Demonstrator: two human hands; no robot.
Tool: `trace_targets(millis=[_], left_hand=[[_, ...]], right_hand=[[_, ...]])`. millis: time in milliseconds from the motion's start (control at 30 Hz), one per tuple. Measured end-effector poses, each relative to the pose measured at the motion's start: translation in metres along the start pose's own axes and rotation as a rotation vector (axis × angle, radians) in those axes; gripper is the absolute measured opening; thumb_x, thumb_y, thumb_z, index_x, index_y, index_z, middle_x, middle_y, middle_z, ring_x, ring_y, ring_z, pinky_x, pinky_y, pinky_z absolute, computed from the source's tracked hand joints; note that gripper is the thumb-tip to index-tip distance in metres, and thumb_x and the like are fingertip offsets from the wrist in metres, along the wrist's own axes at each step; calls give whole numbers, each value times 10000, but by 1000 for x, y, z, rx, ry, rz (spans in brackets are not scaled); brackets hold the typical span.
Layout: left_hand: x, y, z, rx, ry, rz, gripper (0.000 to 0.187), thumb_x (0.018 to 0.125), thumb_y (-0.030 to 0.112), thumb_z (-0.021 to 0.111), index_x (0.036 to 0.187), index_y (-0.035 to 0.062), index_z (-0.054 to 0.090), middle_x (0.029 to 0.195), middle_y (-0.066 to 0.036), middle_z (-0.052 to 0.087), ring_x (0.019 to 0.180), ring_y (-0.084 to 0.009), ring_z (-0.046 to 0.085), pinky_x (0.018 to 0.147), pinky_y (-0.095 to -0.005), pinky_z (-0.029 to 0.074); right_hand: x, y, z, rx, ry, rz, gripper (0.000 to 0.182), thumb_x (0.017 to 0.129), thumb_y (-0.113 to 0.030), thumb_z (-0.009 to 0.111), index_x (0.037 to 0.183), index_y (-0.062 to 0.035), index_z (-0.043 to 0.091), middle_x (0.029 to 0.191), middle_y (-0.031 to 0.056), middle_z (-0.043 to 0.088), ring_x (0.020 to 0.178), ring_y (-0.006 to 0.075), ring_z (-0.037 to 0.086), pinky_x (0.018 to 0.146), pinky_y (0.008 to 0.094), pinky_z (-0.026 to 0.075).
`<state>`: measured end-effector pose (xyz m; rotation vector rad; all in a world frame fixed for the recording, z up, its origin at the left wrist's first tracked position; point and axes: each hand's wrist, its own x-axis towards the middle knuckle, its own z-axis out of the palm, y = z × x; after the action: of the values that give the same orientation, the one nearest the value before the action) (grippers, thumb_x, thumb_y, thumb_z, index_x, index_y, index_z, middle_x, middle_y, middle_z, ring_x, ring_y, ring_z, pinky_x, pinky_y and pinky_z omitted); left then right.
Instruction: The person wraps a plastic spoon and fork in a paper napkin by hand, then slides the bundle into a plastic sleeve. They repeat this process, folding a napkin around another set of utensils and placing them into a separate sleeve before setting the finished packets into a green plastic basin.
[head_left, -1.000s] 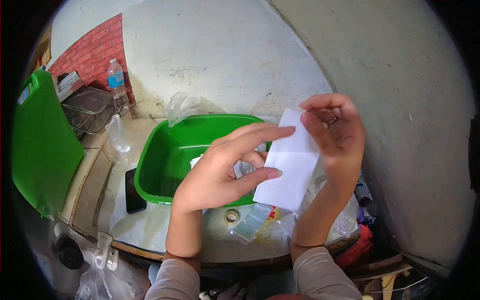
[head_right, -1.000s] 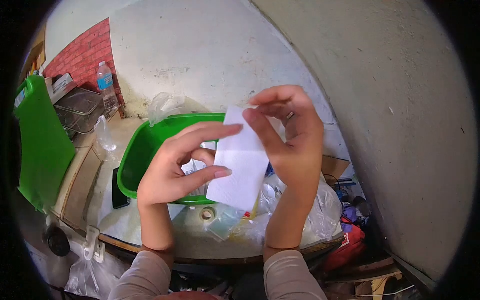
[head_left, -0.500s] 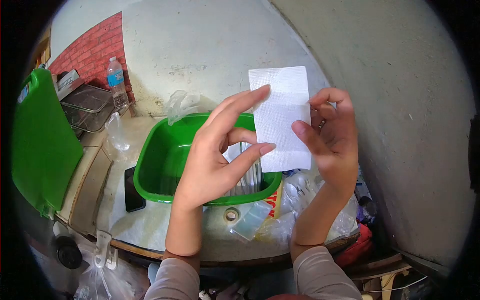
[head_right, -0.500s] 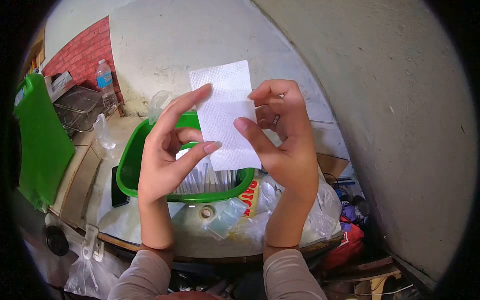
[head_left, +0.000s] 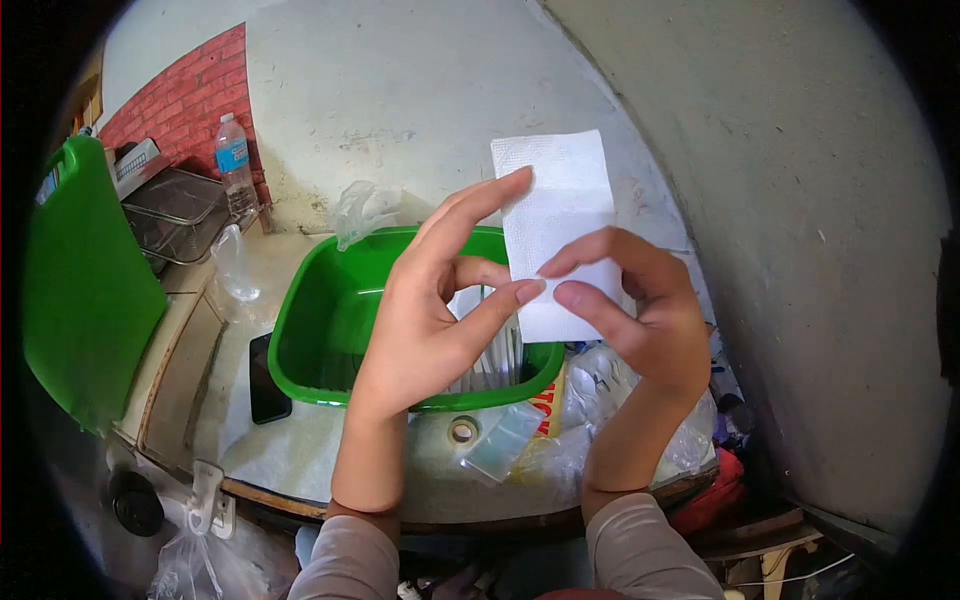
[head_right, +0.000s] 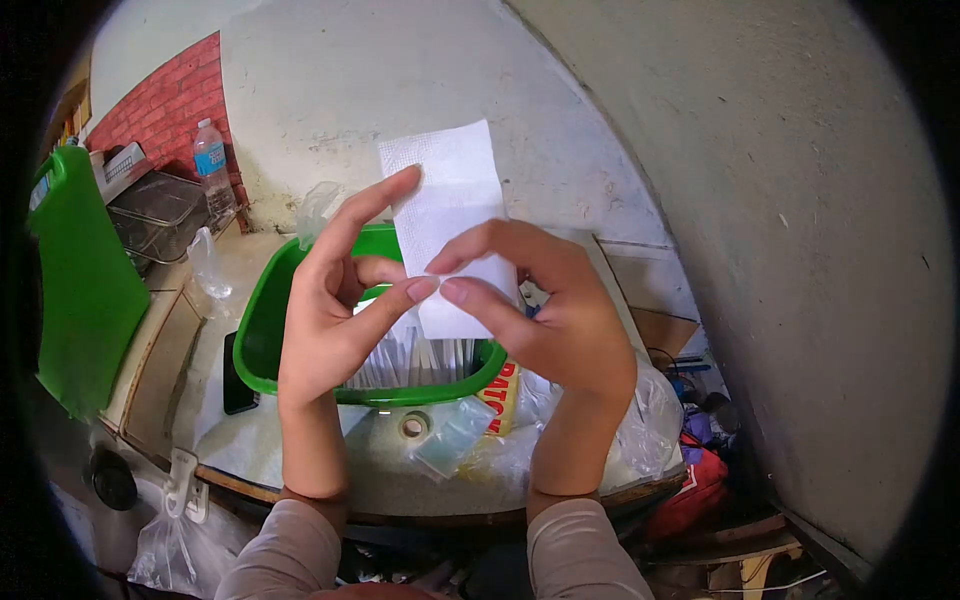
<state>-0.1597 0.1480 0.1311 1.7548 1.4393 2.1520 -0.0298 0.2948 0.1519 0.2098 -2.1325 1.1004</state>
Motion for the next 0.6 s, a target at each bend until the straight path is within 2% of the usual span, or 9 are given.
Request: trace_targets(millis=[67,100,133,167,233,300,367,500,600], left_hand=[[0,-2,0,42,-14,35,674,767,-154,668,1396,-48,451,1463,-146,457,898,-36,582,732,-189,498],[0,-2,-1,40,-26,56,647,776,-156,639,1387,-26,470,1448,-148,457,949,-67,592,750,-203,511],[0,-2,-1,37,-37,77,625,786,-157,610,1379,-4,489,1433,-151,458,1000,-98,601,768,-217,525],[0,-1,0,37,-37,77,625,786,-157,610,1379,-4,489,1433,-151,458,1000,-98,601,768,-217,525],[0,0,3,-5,-4,82,622,779,-168,607,1370,-11,490,1432,-153,461,961,-94,606,762,-213,523],[0,0,3,6,-1,83,640,774,-154,643,1379,-26,476,1442,-156,462,988,-80,592,755,-205,512],[0,0,3,17,1,84,663,769,-141,678,1388,-42,463,1452,-159,463,1015,-65,577,748,-196,501],[-1,-1,-2,42,-12,80,667,766,-142,682,1388,-44,461,1449,-158,465,1049,-77,569,751,-200,503],[0,-1,0,42,-22,78,668,765,-143,686,1387,-45,462,1449,-161,463,1064,-86,568,752,-202,505]], right_hand=[[3,4,0,-155,-85,-223,216,846,-15,675,1061,-35,669,977,44,707,890,111,622,791,250,473],[3,5,0,-155,-86,-223,216,846,-15,675,1061,-35,669,977,44,707,890,111,622,791,250,473],[2,5,0,-120,-62,-184,283,841,-7,670,1122,-44,662,1016,54,707,920,113,619,806,259,475],[2,5,0,-85,-39,-145,350,836,0,664,1182,-53,655,1055,63,707,949,115,616,821,268,477],[1,0,3,-64,3,-111,394,832,3,664,1220,-59,638,1121,69,687,983,111,612,842,268,477],[1,-1,7,-44,44,-75,439,828,7,664,1259,-65,620,1188,74,667,1017,107,608,862,268,477],[4,2,11,-25,129,-222,504,818,15,671,1307,-80,591,1320,93,595,1068,118,599,889,273,480],[3,-3,14,145,158,-143,521,809,23,682,1309,-90,590,1310,103,588,1082,137,599,896,272,484],[4,9,2,31,117,-261,507,807,31,686,1292,-90,601,1268,102,596,1070,148,604,876,266,491]])
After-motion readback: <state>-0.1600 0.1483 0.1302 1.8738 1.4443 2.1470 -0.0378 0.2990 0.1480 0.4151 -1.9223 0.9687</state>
